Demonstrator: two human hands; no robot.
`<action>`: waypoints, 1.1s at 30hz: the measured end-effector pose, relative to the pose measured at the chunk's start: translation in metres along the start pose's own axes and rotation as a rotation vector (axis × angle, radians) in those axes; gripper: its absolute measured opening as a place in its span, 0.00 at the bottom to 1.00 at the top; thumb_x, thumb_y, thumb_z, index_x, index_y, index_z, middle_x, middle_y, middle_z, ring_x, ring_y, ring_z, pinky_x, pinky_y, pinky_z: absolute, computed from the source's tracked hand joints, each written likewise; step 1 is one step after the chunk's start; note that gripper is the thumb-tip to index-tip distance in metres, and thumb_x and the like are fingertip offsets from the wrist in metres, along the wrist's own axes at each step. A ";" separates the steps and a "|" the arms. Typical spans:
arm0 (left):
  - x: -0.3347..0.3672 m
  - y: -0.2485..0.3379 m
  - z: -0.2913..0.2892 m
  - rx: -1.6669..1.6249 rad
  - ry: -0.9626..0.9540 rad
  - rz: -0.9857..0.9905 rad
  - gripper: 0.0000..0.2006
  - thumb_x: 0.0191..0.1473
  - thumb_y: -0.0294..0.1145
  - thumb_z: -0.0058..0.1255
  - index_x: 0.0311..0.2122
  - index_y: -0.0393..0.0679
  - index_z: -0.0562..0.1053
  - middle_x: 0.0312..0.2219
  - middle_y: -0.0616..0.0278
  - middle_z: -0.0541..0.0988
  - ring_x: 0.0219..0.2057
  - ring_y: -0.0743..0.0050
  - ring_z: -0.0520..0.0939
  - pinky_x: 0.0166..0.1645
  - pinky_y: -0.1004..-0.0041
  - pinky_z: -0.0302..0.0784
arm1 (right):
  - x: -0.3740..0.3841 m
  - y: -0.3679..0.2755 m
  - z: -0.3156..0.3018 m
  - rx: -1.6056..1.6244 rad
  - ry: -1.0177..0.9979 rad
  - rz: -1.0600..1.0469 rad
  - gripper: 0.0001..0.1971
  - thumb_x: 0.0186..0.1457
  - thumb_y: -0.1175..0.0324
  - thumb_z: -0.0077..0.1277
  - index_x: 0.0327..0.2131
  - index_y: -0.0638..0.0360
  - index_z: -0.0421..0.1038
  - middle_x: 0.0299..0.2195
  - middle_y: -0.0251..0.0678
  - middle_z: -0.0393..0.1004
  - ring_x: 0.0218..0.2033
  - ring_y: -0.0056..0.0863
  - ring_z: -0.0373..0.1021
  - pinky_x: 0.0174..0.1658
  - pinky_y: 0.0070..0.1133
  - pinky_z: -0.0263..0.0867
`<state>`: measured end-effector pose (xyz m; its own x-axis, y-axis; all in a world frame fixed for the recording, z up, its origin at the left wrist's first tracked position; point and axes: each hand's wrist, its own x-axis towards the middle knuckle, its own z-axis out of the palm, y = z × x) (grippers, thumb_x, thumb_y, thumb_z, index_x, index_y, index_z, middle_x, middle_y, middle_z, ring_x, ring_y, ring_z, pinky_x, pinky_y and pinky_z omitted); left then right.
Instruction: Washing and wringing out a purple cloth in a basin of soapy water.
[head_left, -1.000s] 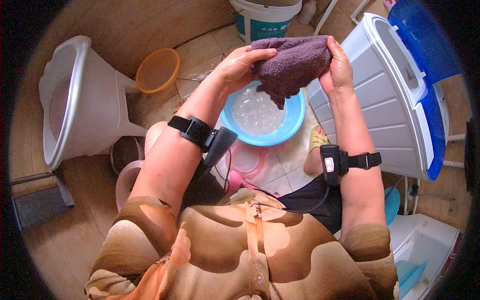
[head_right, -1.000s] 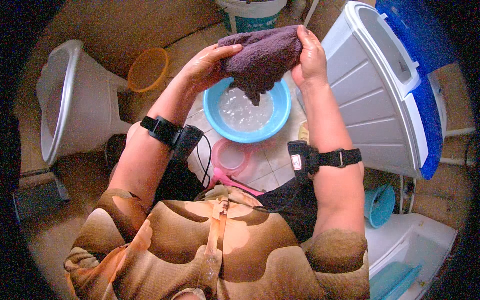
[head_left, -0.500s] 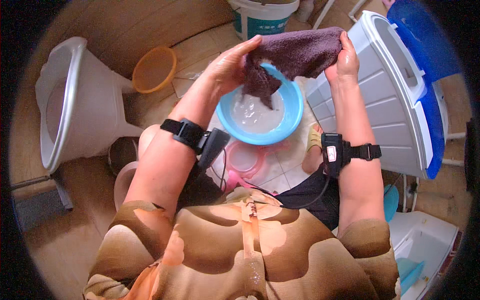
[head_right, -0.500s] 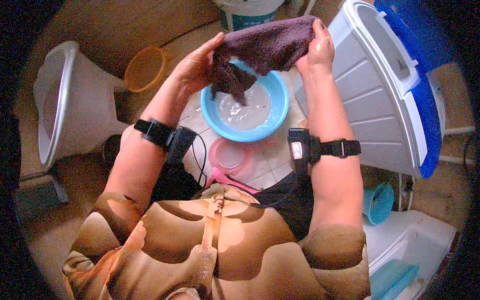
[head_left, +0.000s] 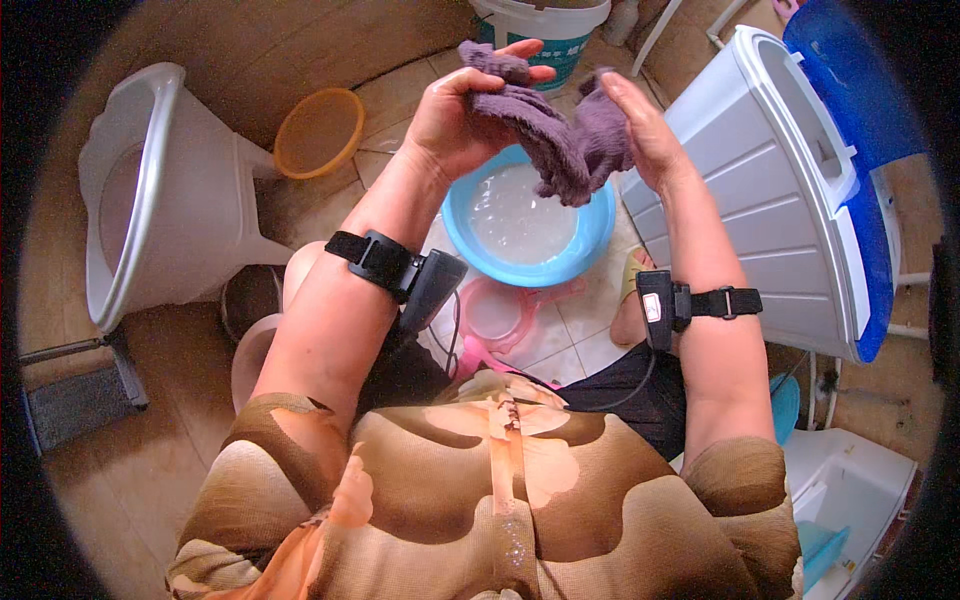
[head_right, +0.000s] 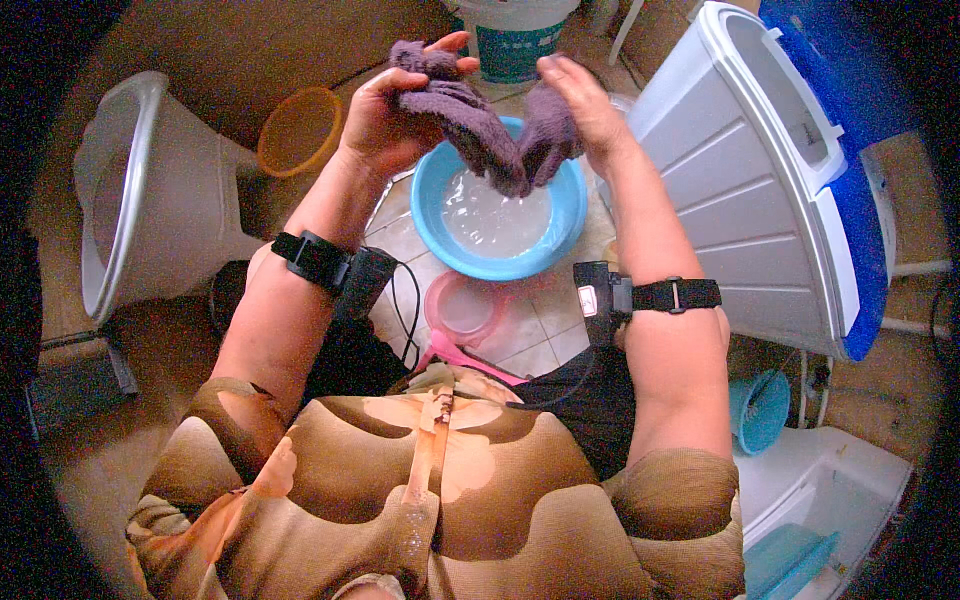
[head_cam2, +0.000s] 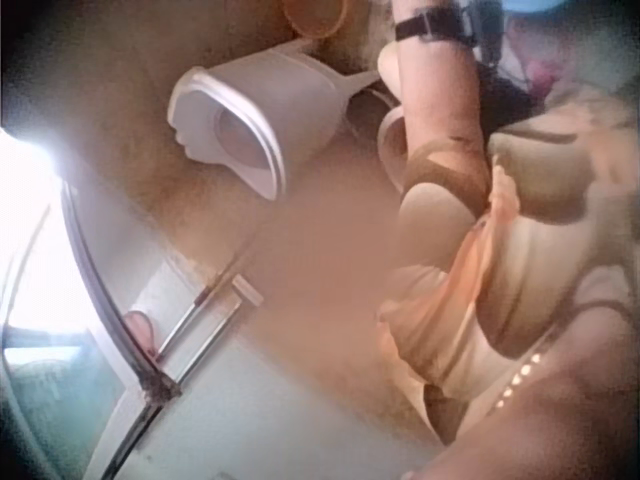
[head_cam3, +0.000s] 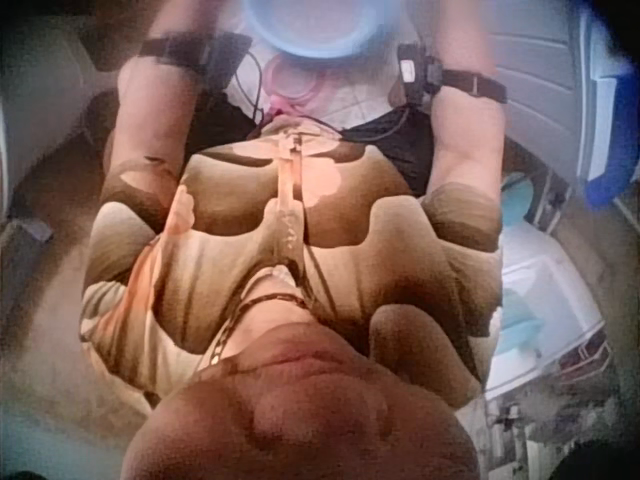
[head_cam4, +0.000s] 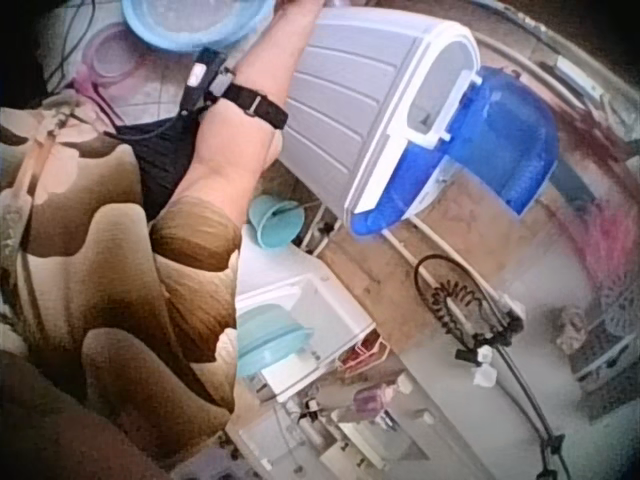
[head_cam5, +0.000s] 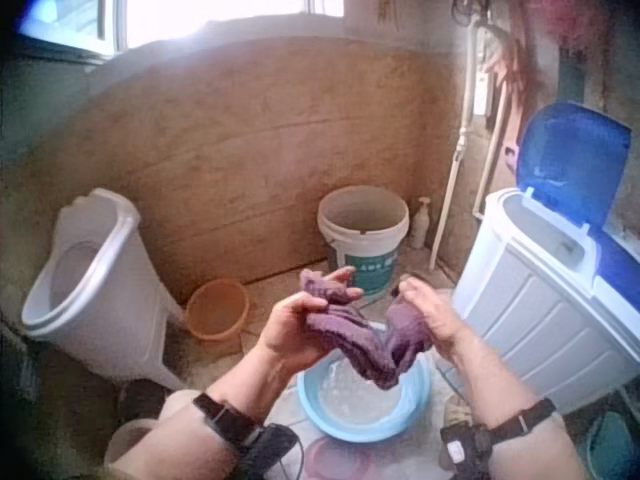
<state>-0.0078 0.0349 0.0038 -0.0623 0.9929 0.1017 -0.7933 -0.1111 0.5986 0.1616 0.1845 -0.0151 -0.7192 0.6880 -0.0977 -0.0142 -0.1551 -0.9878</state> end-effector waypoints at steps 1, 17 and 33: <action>0.001 -0.002 0.002 0.011 -0.064 -0.009 0.33 0.40 0.30 0.43 0.56 0.40 0.55 0.45 0.50 0.70 0.44 0.60 0.72 0.52 0.59 0.65 | -0.006 0.000 0.001 0.064 -0.166 0.099 0.32 0.51 0.49 0.49 0.54 0.57 0.55 0.43 0.34 0.67 0.43 0.24 0.65 0.47 0.22 0.60; 0.011 -0.018 -0.029 0.464 0.545 0.029 0.14 0.47 0.30 0.52 0.40 0.39 0.68 0.31 0.60 0.75 0.31 0.74 0.77 0.32 0.77 0.74 | 0.009 -0.002 0.004 0.266 0.110 -0.181 0.08 0.53 0.69 0.48 0.35 0.61 0.71 0.32 0.32 0.74 0.32 0.19 0.69 0.39 0.18 0.65; 0.009 -0.048 -0.005 0.054 0.555 -0.306 0.46 0.47 0.65 0.39 0.61 0.51 0.33 0.58 0.46 0.48 0.52 0.45 0.63 0.51 0.42 0.60 | 0.007 -0.013 0.006 0.748 -0.199 -0.003 0.14 0.59 0.62 0.36 0.40 0.61 0.66 0.36 0.39 0.71 0.39 0.33 0.68 0.47 0.31 0.63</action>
<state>0.0270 0.0494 -0.0280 -0.1535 0.8528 -0.4992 -0.7944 0.1940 0.5756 0.1526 0.1875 -0.0024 -0.8288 0.5595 -0.0018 -0.4308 -0.6402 -0.6360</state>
